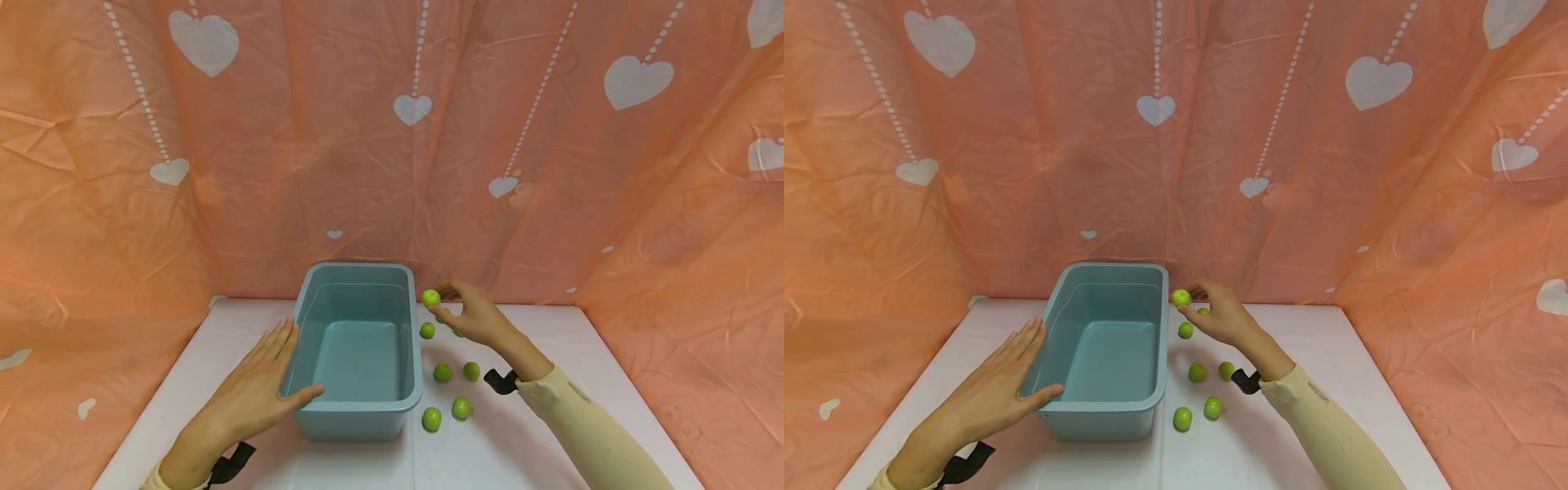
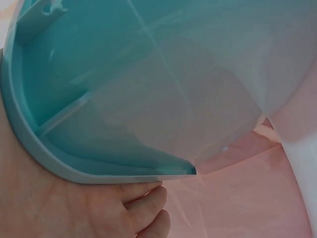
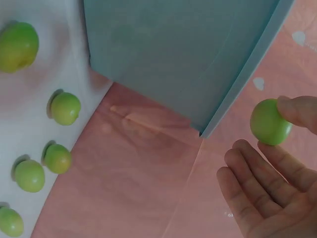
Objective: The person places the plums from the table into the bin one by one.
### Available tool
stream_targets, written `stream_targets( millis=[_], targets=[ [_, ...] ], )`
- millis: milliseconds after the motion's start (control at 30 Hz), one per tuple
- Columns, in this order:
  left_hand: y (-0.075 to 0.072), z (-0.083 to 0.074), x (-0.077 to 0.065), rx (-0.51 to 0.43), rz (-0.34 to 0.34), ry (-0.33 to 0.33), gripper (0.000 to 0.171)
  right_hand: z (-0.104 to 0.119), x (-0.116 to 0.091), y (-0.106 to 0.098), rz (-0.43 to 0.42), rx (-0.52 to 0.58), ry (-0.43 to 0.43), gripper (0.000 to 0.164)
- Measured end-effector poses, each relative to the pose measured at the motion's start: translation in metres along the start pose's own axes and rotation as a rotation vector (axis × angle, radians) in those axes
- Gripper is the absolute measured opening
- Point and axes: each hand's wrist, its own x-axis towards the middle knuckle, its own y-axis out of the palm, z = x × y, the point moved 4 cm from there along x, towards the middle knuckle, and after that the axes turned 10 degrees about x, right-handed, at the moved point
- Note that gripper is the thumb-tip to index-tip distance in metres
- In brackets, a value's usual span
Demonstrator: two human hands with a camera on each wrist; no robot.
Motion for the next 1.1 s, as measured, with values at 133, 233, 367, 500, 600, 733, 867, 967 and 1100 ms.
stream_targets(
  millis=[133, 233, 367, 500, 600, 733, 867, 967, 1100],
  targets=[
    [0.000, 0.000, 0.000, 0.004, -0.002, 0.000, 0.109, 0.008, 0.007, 0.005, 0.015, -0.004, -0.063, 0.033],
    [0.000, 0.000, 0.000, -0.003, 0.001, -0.001, 0.109, 0.014, 0.012, 0.008, 0.014, -0.038, -0.106, 0.033],
    [0.000, 0.000, 0.000, -0.011, 0.008, -0.004, 0.110, 0.021, 0.018, 0.015, 0.032, -0.069, -0.130, 0.034],
    [0.001, 0.001, -0.001, -0.014, 0.011, -0.006, 0.111, 0.027, 0.022, 0.024, 0.082, -0.048, -0.137, 0.034],
    [0.001, 0.001, 0.000, -0.015, 0.009, -0.006, 0.110, 0.031, 0.025, 0.030, 0.119, -0.040, -0.156, 0.034],
    [0.001, 0.000, 0.000, -0.013, 0.006, -0.005, 0.109, 0.036, 0.030, 0.038, 0.160, -0.042, -0.169, 0.034],
    [0.001, 0.000, 0.000, -0.004, 0.002, -0.001, 0.109, 0.039, 0.034, 0.045, 0.193, -0.064, -0.171, 0.035],
    [0.002, 0.000, 0.000, 0.002, 0.001, -0.001, 0.111, 0.041, 0.037, 0.051, 0.231, -0.098, -0.175, 0.035],
    [0.002, 0.000, -0.001, 0.003, -0.002, -0.005, 0.112, 0.043, 0.040, 0.059, 0.287, -0.120, -0.177, 0.035]
  ],
)
